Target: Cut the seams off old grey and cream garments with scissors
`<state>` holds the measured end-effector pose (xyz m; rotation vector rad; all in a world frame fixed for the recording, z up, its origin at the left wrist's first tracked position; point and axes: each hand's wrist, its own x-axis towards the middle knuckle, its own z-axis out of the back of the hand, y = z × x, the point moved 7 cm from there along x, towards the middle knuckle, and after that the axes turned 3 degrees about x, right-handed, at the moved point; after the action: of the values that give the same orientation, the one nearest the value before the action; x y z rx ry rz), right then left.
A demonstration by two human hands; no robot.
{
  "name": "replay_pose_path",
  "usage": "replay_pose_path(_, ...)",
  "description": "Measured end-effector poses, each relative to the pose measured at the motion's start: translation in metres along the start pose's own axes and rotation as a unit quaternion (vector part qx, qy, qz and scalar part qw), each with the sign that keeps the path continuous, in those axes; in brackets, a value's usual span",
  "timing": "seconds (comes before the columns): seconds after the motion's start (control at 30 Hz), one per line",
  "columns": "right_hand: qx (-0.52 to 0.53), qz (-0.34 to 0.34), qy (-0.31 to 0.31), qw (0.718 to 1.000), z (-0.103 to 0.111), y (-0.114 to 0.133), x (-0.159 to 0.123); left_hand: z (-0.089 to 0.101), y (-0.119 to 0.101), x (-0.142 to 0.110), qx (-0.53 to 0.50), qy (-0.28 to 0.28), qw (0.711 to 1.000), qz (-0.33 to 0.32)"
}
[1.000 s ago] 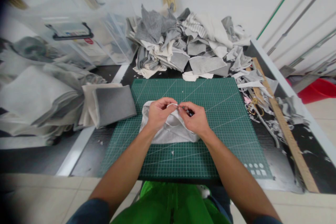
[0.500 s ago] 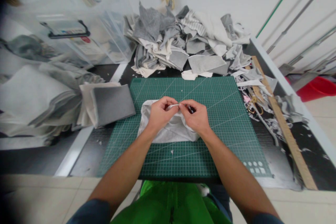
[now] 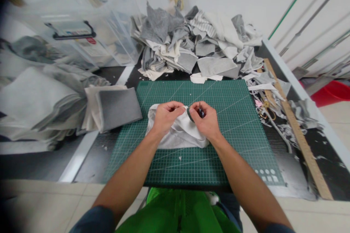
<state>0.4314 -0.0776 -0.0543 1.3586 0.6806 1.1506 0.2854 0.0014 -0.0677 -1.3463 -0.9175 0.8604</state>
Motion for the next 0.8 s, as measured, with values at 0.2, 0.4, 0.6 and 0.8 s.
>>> replay_pose_path(0.2,0.011,0.027,0.055,0.998,-0.007,-0.001,-0.001,0.007,0.004,0.003,-0.044,-0.023,0.999,-0.008)
replay_pose_path(0.4,-0.053,0.089,0.074,0.992,-0.010,0.006,-0.003,0.010,-0.004,0.006,-0.060,-0.020,0.994,-0.092)
replay_pose_path(0.6,-0.082,0.145,0.061,0.984,-0.009,0.016,-0.005,0.006,-0.002,0.005,-0.067,-0.013,0.995,-0.078)
replay_pose_path(0.8,-0.107,0.176,0.058,0.977,-0.009,0.023,-0.007,0.007,-0.001,0.003,-0.044,-0.027,0.996,-0.072)
